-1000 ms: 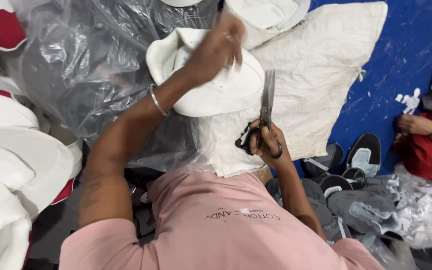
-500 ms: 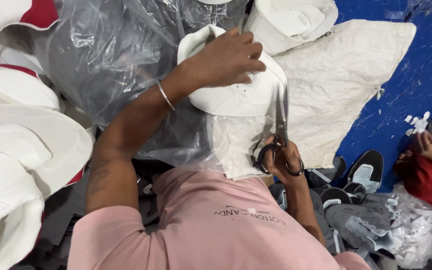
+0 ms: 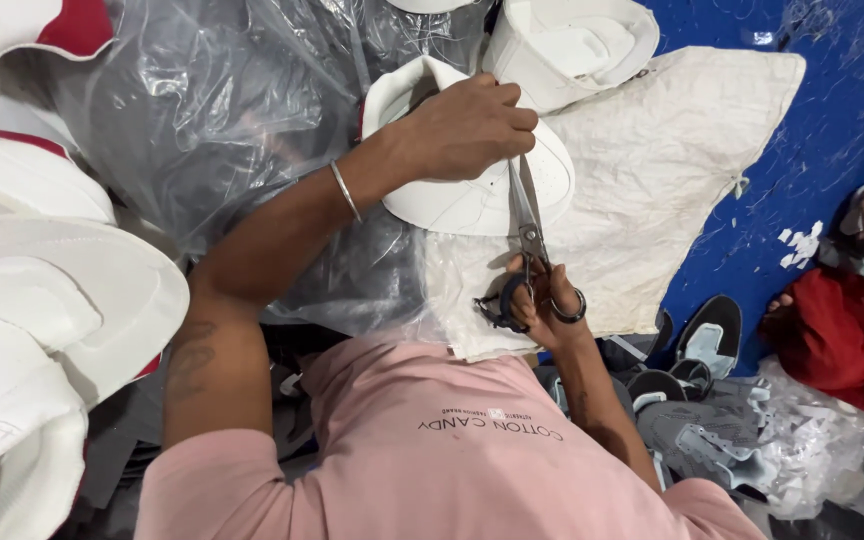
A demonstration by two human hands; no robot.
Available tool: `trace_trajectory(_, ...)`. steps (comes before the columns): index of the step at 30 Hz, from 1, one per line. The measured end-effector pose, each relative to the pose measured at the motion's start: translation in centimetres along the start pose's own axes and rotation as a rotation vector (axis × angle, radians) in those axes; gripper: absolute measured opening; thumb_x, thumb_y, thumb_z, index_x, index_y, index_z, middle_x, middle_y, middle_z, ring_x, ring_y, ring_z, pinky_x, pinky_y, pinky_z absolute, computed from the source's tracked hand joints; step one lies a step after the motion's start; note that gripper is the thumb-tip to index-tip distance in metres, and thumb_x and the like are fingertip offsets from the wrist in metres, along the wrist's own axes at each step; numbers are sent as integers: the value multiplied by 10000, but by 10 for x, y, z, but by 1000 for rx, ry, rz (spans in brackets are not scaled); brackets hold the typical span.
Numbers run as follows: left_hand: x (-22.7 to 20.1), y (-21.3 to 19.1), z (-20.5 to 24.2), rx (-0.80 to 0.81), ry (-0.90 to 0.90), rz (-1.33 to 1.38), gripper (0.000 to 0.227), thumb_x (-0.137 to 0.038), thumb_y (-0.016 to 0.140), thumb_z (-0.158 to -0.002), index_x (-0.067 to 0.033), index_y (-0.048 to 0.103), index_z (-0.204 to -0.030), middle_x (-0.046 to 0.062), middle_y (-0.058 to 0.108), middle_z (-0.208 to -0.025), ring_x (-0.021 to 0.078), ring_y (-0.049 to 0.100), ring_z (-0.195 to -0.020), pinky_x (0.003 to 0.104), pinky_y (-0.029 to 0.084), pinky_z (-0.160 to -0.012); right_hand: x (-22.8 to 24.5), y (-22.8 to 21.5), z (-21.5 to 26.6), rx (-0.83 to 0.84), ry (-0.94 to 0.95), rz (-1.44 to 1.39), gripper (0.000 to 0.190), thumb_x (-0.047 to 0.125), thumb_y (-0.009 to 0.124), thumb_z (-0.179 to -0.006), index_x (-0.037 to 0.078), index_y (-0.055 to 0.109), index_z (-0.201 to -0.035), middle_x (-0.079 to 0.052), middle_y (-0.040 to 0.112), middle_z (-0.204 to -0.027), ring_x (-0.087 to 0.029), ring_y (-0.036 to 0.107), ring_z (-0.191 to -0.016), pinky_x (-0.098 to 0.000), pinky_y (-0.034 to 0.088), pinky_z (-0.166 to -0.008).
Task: The person uses a pair of scissors to cut the upper part of white shoes. They repeatedly pick up shoes from a pile, cut the material, and place the modified shoes onto a nearby surface.
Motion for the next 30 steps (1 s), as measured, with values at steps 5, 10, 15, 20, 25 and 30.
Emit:
trace_trajectory(5,1,-2,-1,68,-8,124,155,-187,680,-961,-122,678,-820,-23,620,-885,189,575,-909,385,449,-826,0,-13,-4,33,-53,41,564,445,635,-1056,-51,576,-1319,-2,516,-622,-67,446,-473,-205,355,-432)
trace_trajectory(10,3,-6,-2,38,9,259,216,-268,690,-984,-126,658,-825,-20,597,-871,201,553,-911,408,435,-820,3,-1,-5,10,-76,87,587,453,657,-1036,-62,582,-1307,-2,530,-601,-60,462,-465,-197,363,-429)
trace_trajectory(15,9,-5,0,74,-15,427,158,-243,673,-994,-128,654,-888,-20,590,-906,213,542,-947,411,432,-824,-4,-14,-2,42,-106,136,560,421,679,-1059,-70,584,-1311,-1,531,-627,-58,471,-475,-195,360,-445)
trace_trajectory(20,10,2,7,-16,-124,172,142,-209,632,-1061,-75,671,-1087,51,608,-1062,206,546,-1049,396,450,-914,5,-22,8,40,-90,57,628,516,592,-1059,-42,547,-1342,-51,593,-653,-107,521,-514,-229,414,-484)
trace_trajectory(25,-23,8,0,181,-194,-42,403,-420,683,-881,-51,697,-1043,83,650,-1033,243,581,-1015,431,462,-892,13,-14,23,3,-48,150,640,509,591,-1057,-71,553,-1325,-54,586,-652,-95,512,-482,-218,409,-444)
trace_trajectory(30,-19,20,5,419,-286,114,171,-185,669,-898,-38,679,-985,105,656,-953,269,608,-908,446,475,-800,5,-18,27,112,37,139,677,518,627,-1021,-90,549,-1307,-61,593,-636,-106,544,-472,-224,434,-431)
Point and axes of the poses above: each hand's wrist, its own z-axis away from the middle knuckle, its own y-axis out of the palm, x = y × z, the point moved 5 cm from there along -z, towards the middle knuckle
